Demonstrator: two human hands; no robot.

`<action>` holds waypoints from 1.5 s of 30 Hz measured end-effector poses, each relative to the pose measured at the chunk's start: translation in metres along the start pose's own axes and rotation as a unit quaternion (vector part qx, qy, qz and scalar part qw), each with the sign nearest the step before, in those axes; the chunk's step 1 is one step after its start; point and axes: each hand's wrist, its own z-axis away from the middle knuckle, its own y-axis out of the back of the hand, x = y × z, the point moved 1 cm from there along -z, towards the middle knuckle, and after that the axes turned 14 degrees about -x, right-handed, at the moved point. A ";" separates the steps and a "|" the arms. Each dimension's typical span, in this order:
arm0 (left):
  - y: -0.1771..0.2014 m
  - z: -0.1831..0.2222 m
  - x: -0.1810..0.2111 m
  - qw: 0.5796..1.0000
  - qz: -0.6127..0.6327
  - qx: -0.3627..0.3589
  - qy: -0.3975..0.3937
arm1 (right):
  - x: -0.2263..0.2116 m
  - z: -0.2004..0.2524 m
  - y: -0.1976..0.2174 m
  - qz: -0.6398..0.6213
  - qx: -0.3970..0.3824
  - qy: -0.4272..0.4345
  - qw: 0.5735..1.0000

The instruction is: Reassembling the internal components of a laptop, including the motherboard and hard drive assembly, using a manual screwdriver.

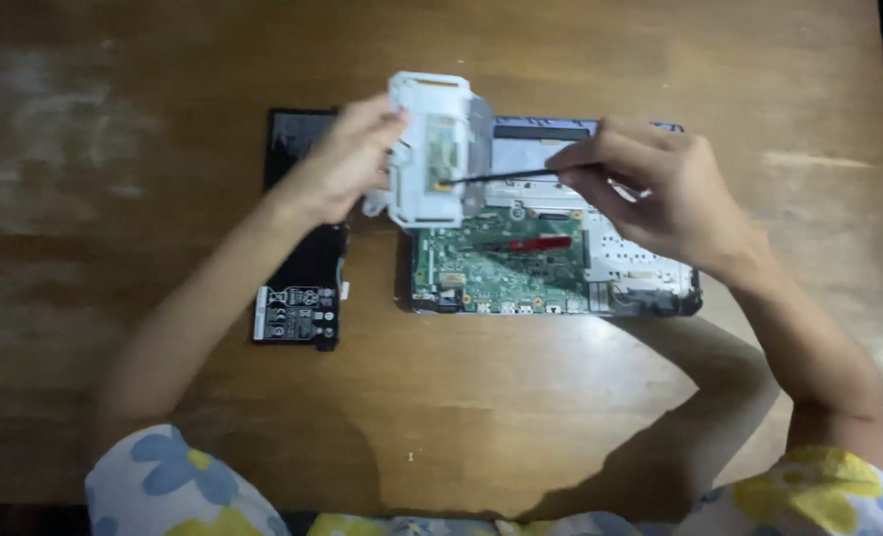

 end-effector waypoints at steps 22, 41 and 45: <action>-0.080 -0.001 0.019 0.989 -0.119 -0.070 0.050 | 0.013 0.045 -0.006 0.136 -0.043 0.063 0.988; -0.041 -0.055 -0.117 0.993 0.035 -0.053 -0.098 | 0.045 0.014 -0.040 -0.118 0.096 0.036 0.988; -0.046 -0.053 -0.119 0.992 0.005 -0.039 -0.122 | 0.033 0.017 -0.046 -0.176 0.061 0.051 0.981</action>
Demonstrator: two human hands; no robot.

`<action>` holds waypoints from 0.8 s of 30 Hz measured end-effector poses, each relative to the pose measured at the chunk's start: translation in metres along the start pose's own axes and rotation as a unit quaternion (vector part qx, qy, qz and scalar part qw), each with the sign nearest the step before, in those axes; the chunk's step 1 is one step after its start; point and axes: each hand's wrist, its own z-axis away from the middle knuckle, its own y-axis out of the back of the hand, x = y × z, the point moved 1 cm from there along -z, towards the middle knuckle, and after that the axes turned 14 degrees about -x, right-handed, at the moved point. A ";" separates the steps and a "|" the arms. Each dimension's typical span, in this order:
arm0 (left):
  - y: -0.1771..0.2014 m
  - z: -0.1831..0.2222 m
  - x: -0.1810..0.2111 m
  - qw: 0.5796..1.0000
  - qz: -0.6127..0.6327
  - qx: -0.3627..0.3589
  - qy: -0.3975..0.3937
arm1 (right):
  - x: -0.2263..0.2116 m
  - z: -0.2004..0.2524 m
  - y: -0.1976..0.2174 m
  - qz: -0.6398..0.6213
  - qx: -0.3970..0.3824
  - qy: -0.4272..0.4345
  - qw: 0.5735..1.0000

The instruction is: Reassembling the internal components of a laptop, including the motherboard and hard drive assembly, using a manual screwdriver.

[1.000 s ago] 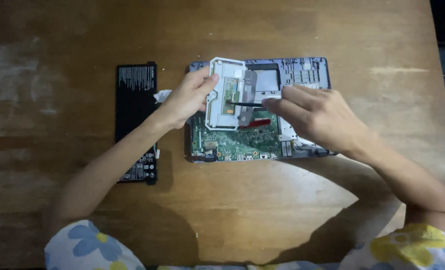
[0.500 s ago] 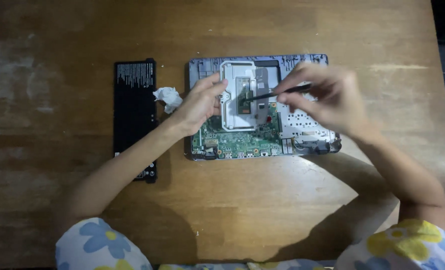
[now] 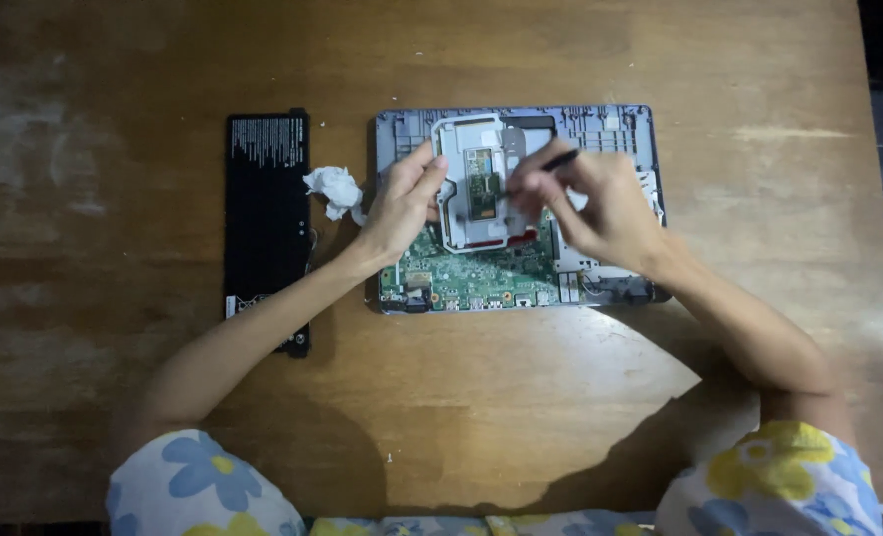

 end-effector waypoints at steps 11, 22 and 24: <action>0.036 -0.021 -0.073 0.999 -0.030 -0.010 -0.025 | 0.003 0.003 -0.002 0.049 0.008 0.005 0.999; 0.014 -0.007 -0.039 0.998 -0.051 0.005 -0.030 | -0.017 0.000 0.005 0.030 -0.035 -0.007 0.999; 0.005 -0.001 -0.021 0.997 -0.067 0.004 -0.034 | -0.029 -0.003 0.005 0.015 -0.092 -0.016 0.996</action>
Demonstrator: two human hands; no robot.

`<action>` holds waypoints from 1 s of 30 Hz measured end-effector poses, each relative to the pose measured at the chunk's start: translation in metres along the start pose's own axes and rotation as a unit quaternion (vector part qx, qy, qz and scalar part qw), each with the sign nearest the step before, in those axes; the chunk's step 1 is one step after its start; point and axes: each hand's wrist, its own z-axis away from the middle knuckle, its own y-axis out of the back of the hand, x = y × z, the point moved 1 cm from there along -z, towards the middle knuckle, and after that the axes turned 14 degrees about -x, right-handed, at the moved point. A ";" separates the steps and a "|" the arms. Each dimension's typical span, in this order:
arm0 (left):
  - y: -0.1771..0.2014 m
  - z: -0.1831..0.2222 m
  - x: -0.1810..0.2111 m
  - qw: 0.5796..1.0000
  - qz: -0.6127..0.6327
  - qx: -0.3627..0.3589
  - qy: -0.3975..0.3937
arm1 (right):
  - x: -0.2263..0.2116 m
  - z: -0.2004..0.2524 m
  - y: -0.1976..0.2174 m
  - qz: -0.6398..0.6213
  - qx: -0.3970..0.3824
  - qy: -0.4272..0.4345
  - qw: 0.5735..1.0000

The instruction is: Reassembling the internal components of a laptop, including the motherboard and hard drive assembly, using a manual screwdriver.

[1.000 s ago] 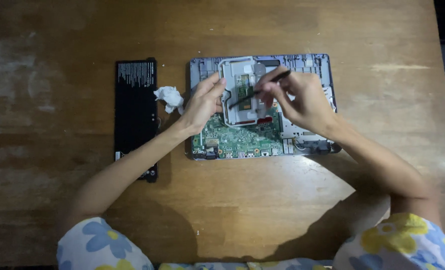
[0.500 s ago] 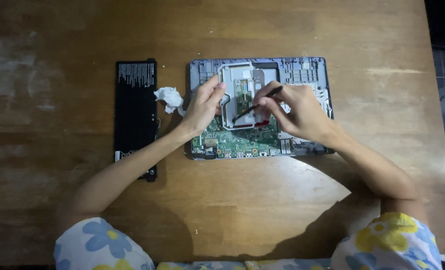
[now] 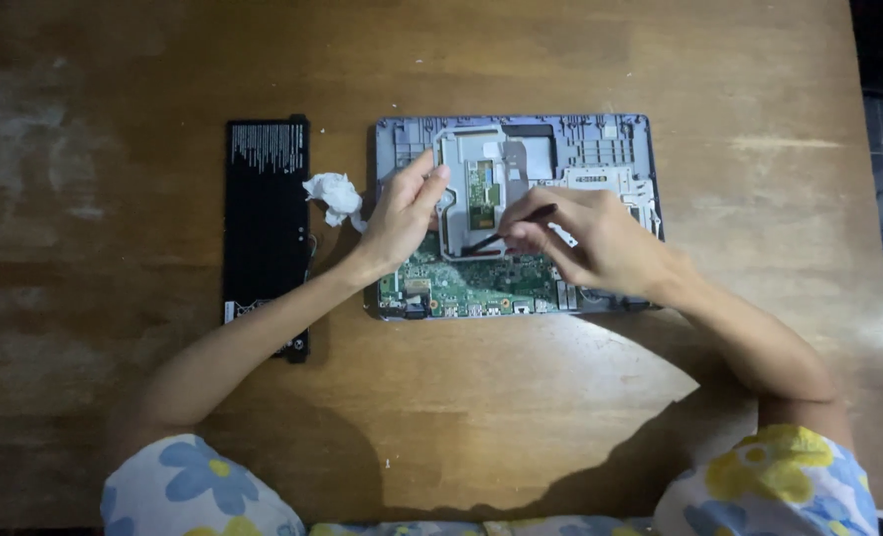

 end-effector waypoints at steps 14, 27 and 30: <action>-0.003 -0.001 -0.002 0.998 -0.062 0.001 -0.005 | -0.007 0.006 0.006 0.059 0.004 0.001 0.998; 0.000 -0.006 -0.013 0.997 -0.073 0.003 0.016 | 0.007 0.019 0.021 0.153 0.046 0.002 0.987; -0.003 -0.002 -0.013 0.999 -0.042 0.007 0.019 | 0.010 0.016 0.021 0.079 0.012 -0.009 0.997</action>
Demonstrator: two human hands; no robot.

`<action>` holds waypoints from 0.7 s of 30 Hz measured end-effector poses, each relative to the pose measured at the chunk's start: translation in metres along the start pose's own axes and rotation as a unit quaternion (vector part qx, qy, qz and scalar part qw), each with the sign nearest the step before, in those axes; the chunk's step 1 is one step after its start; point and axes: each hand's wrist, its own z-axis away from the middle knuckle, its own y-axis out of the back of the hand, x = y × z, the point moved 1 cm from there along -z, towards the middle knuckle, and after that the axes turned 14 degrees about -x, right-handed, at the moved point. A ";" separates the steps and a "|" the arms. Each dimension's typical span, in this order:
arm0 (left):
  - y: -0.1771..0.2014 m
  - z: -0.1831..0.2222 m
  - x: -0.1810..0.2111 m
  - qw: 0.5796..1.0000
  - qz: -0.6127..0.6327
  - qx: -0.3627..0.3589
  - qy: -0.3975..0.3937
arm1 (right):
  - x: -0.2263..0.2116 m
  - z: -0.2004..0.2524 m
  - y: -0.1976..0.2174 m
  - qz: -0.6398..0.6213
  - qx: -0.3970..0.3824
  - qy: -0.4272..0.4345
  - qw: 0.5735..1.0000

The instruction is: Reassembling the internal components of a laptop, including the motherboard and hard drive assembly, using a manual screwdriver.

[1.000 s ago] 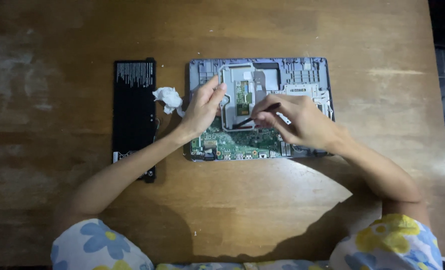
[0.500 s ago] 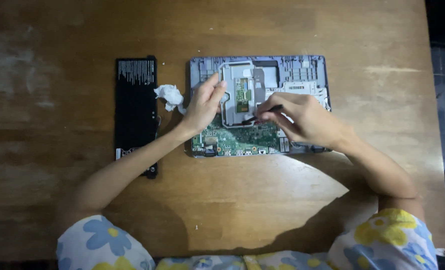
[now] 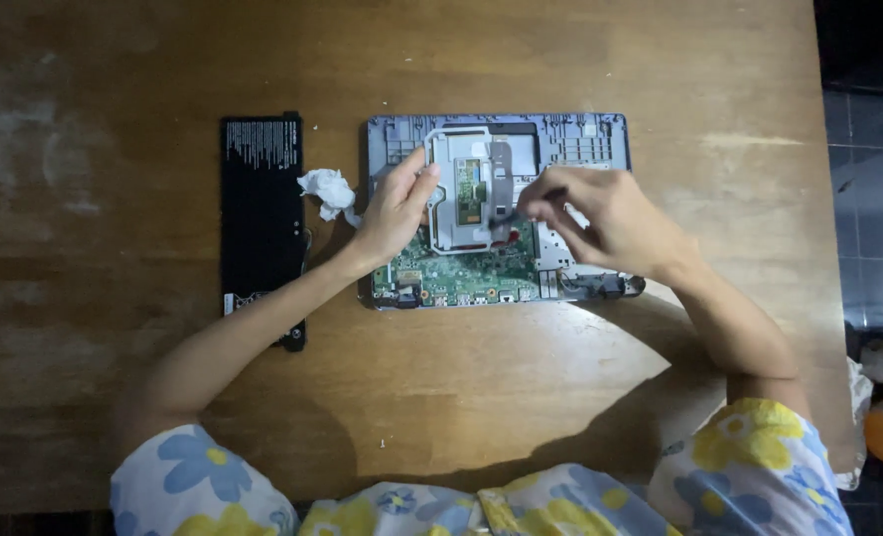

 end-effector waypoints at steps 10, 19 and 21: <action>0.002 0.000 -0.001 0.997 -0.065 -0.006 -0.028 | 0.013 0.007 0.003 -0.014 0.024 -0.039 0.999; -0.003 0.006 0.023 0.997 -0.073 0.009 -0.006 | 0.013 0.002 0.002 0.023 0.067 -0.037 0.997; -0.005 0.008 0.035 0.996 -0.079 0.005 -0.028 | 0.021 0.001 0.001 0.077 0.131 -0.013 0.988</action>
